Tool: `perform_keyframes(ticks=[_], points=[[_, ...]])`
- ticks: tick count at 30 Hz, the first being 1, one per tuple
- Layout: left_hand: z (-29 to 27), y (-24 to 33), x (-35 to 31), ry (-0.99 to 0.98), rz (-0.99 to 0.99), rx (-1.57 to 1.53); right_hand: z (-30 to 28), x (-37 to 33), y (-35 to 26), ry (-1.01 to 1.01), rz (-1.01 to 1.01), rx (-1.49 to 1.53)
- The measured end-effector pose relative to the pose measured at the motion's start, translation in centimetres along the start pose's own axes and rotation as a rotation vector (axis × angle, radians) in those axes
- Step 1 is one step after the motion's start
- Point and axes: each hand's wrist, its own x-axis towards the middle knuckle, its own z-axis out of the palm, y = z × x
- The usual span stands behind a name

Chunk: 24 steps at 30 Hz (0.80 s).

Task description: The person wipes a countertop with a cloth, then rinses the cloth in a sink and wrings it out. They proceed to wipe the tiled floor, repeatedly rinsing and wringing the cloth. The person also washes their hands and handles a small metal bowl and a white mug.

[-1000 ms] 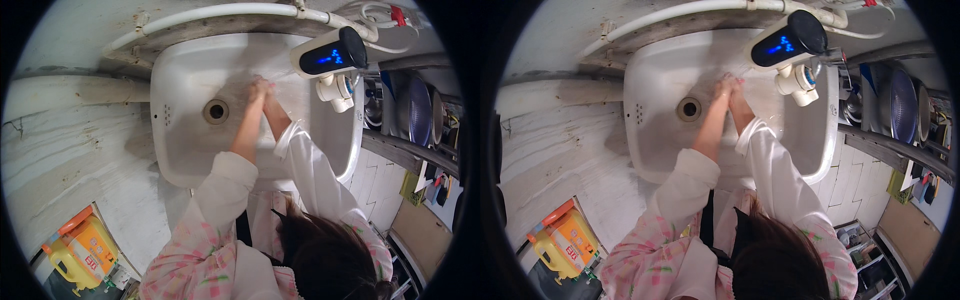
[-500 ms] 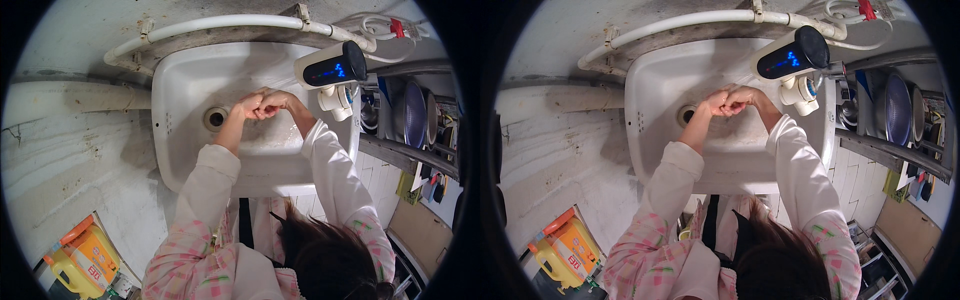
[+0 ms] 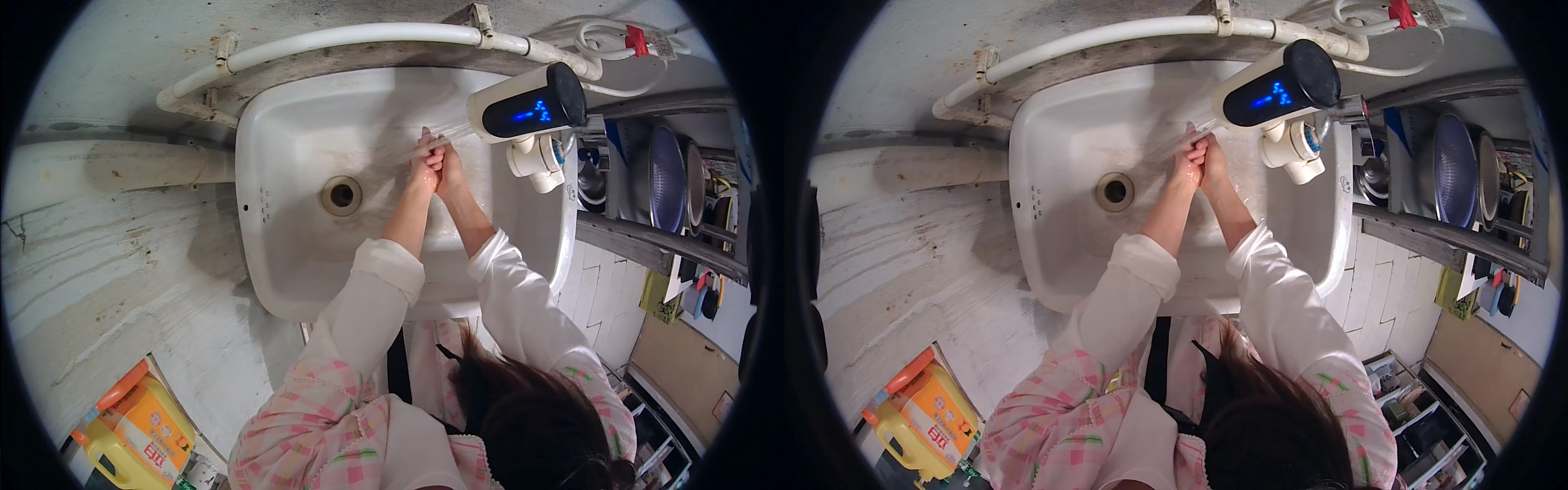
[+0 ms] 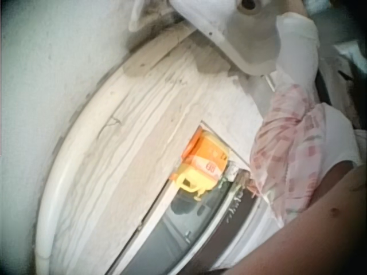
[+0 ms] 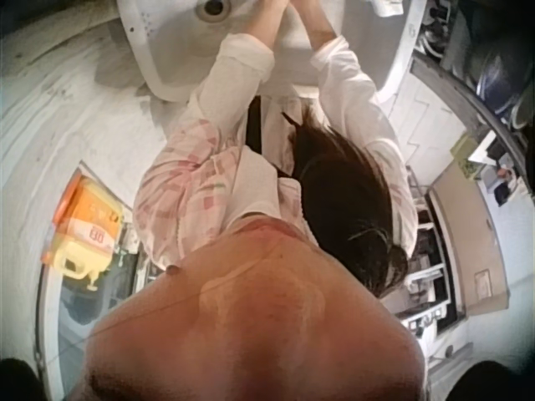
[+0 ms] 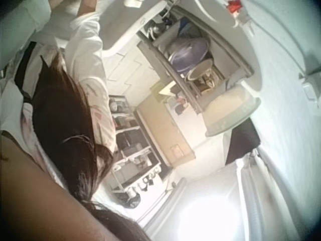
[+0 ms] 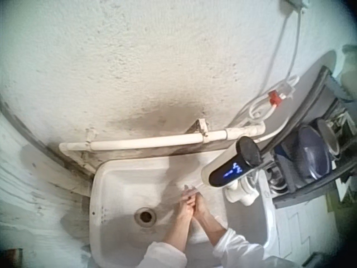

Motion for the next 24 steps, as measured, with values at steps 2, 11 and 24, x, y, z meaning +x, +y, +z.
perform_keyframes(ticks=[2,11,24], points=[[0.0,-0.6,1.4,0.276,0.186,0.459,1.3,-1.8,0.7,0.031,-0.100,0.157],[-0.1,0.3,4.6,0.325,1.056,2.199,5.2,-10.8,-0.7,-0.001,0.089,-0.519],[2.6,4.4,-4.7,-0.343,0.074,0.067,5.0,-1.7,1.3,-0.332,0.279,0.843]])
